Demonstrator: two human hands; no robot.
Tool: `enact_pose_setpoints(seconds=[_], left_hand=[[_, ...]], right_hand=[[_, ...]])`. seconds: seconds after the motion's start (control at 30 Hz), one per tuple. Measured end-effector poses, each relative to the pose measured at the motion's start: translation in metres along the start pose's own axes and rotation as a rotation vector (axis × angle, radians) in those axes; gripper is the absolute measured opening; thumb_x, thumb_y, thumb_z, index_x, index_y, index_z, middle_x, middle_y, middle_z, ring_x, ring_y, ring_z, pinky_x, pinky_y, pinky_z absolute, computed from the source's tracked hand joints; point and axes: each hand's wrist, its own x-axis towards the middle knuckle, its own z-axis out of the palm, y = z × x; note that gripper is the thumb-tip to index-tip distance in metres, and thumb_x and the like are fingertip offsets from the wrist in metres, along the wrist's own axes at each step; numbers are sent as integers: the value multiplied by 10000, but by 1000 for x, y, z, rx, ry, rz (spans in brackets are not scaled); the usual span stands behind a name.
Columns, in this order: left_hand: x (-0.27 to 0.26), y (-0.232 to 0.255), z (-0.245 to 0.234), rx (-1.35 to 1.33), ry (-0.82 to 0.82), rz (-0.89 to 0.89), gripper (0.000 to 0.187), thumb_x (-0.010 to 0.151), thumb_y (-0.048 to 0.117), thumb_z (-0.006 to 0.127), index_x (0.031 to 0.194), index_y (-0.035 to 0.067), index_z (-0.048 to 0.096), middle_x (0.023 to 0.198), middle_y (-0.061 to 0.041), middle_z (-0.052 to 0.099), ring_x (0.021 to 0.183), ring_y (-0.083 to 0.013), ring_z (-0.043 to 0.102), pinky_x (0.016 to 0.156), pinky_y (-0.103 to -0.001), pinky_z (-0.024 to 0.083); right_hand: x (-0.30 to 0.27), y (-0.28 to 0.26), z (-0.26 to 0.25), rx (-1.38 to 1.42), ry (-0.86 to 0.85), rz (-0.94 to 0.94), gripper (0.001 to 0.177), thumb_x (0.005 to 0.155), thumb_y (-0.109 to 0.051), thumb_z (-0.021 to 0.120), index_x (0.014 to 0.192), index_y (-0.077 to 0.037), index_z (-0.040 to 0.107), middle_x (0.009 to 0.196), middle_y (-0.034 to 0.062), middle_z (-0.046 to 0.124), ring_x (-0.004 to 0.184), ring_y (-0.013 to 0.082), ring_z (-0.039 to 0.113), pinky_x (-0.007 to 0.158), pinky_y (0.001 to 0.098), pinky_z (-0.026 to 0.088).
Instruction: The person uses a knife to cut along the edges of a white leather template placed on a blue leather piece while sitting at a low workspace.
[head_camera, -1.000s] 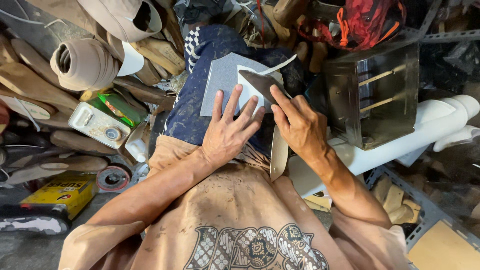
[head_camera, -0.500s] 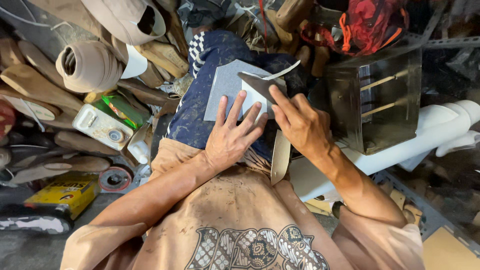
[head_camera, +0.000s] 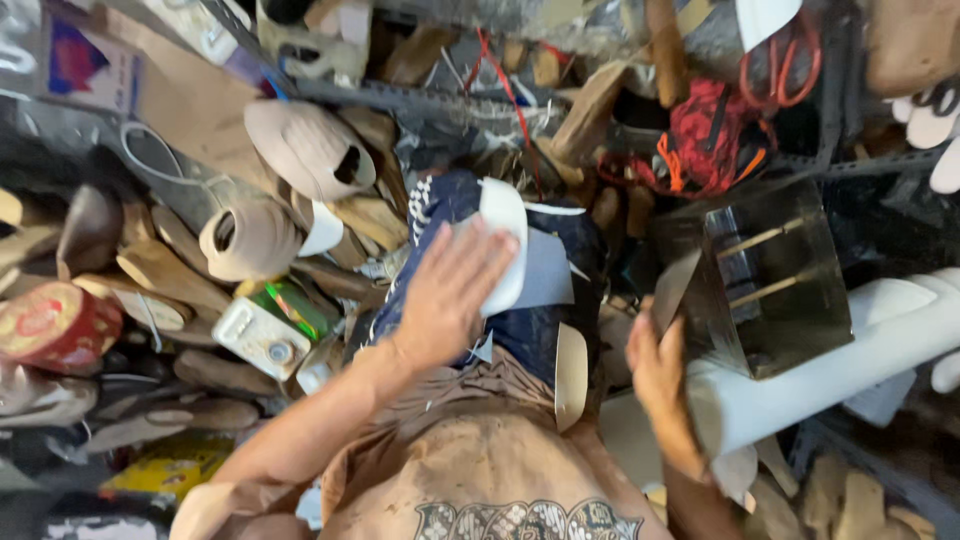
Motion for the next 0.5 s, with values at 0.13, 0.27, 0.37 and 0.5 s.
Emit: enact_pose_setpoints(seconds=[0.13,0.27,0.37,0.5], left_hand=[[97,-76,-11,197,-81,26,743,846,-24,522,1569,71,382,1584,-168,488,1511,-416,337,1238,-618,264],[185,-152,7,448,-409,-355,767,1044,-96,409,1661,136,15,1730,-72,-8,1571,-267,-62,1290,-460,-40],[198,-205,42,542,-271,-346,629,1063,-3,406,1629,105,154,1685,-84,147,1531,-306,84,1229,-505,101],[189,-223,57,499,-144,-224,634,1014,155,523,1601,10,334,1652,-169,314,1502,-387,183,1194,-599,176]], right_hand=[[-36,3,14,260,-46,267,352,1055,-258,511,1341,-66,579,768,89,560,552,124,401,469,271,329],[-49,3,14,120,-27,261,289,1000,-320,595,1219,-184,726,762,24,599,719,132,576,659,279,458],[-64,-21,7,-60,-57,131,277,961,-364,611,1099,-180,765,817,11,715,780,138,656,776,301,519],[-81,-43,10,-91,-151,117,315,883,-363,691,1080,-126,751,955,29,820,912,118,742,806,300,549]])
